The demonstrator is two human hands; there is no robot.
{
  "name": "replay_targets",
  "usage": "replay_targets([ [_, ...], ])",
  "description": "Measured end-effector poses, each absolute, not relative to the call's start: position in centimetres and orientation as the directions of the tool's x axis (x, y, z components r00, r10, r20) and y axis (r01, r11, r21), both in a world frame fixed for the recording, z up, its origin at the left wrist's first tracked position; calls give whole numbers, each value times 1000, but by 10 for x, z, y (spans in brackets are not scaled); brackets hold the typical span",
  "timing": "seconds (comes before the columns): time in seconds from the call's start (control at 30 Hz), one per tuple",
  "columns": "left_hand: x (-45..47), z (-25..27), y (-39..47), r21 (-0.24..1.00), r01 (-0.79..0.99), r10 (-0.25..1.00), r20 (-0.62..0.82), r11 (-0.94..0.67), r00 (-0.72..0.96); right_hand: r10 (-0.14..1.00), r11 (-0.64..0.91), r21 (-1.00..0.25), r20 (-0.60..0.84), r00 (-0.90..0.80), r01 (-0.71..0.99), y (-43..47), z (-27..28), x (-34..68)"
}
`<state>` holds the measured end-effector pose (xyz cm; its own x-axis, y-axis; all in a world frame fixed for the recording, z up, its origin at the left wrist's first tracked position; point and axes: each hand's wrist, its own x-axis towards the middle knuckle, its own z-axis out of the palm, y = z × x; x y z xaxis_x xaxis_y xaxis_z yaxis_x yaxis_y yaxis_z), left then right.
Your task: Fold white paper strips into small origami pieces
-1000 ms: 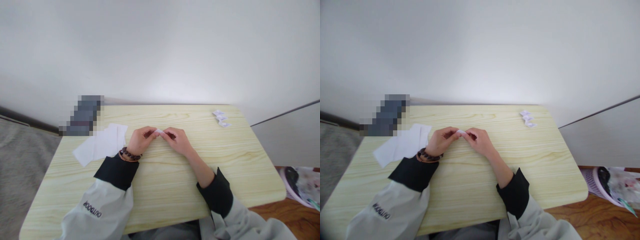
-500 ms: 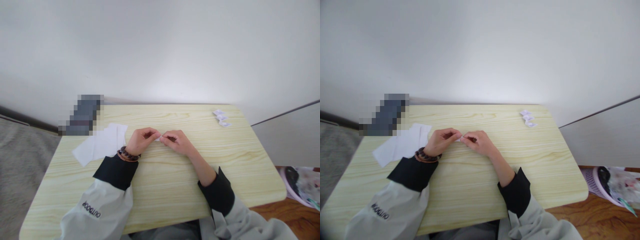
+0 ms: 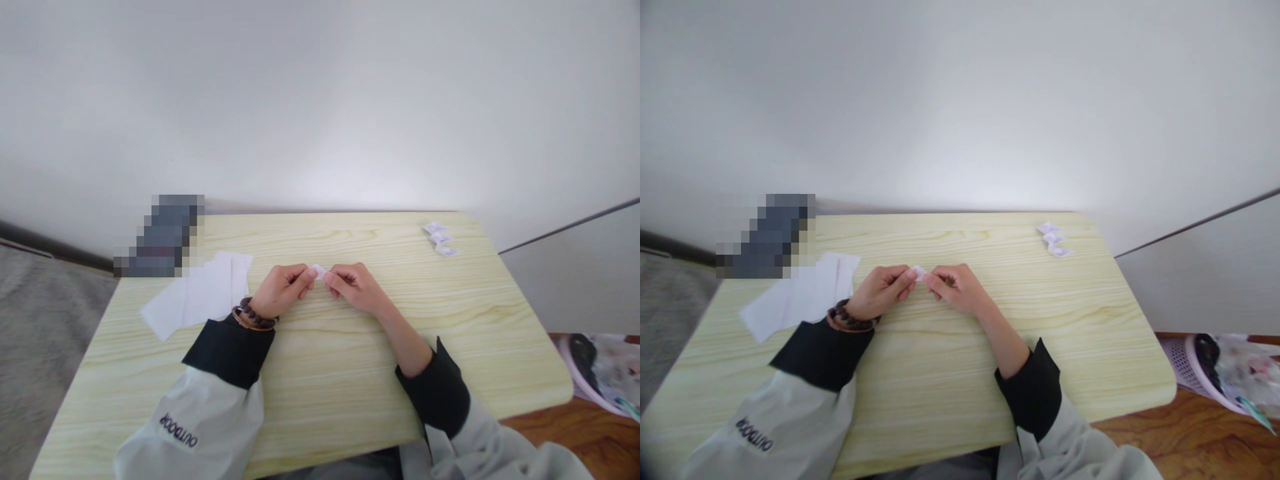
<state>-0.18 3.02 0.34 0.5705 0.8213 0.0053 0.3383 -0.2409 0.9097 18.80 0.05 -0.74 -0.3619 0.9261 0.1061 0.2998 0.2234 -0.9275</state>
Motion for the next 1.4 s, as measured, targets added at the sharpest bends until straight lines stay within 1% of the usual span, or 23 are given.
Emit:
replay_targets([
  [0.1,-2,1,30,898,355,822,11,-259,570,919,230,-930,111,-377,287,0,-5,189],
  [0.3,2,3,27,907,372,832,-45,-197,552,913,243,-930,123,-389,276,0,-4,189],
  [0.47,2,5,26,905,333,781,-1,-265,625,899,263,-920,126,-419,289,0,-7,190],
  [0.7,1,2,27,865,372,798,55,-338,600,898,276,-911,131,-419,306,-1,-5,191],
  [0.77,1,1,27,868,373,809,53,-327,585,904,273,-910,131,-408,313,-1,-5,191],
  [0.87,2,0,28,892,364,834,25,-267,551,927,247,-914,127,-352,322,-1,-7,189],
  [0.97,2,2,27,912,339,827,-1,-230,562,941,225,-925,126,-313,307,0,-9,189],
  [1.17,1,5,27,920,327,783,-37,-216,620,928,262,-916,154,-339,303,0,-7,190],
  [1.3,0,3,27,893,378,784,-47,-245,619,915,294,-894,160,-372,338,0,-5,189],
  [1.4,0,1,28,900,362,793,-30,-244,608,921,290,-894,164,-352,342,0,-5,189],
])
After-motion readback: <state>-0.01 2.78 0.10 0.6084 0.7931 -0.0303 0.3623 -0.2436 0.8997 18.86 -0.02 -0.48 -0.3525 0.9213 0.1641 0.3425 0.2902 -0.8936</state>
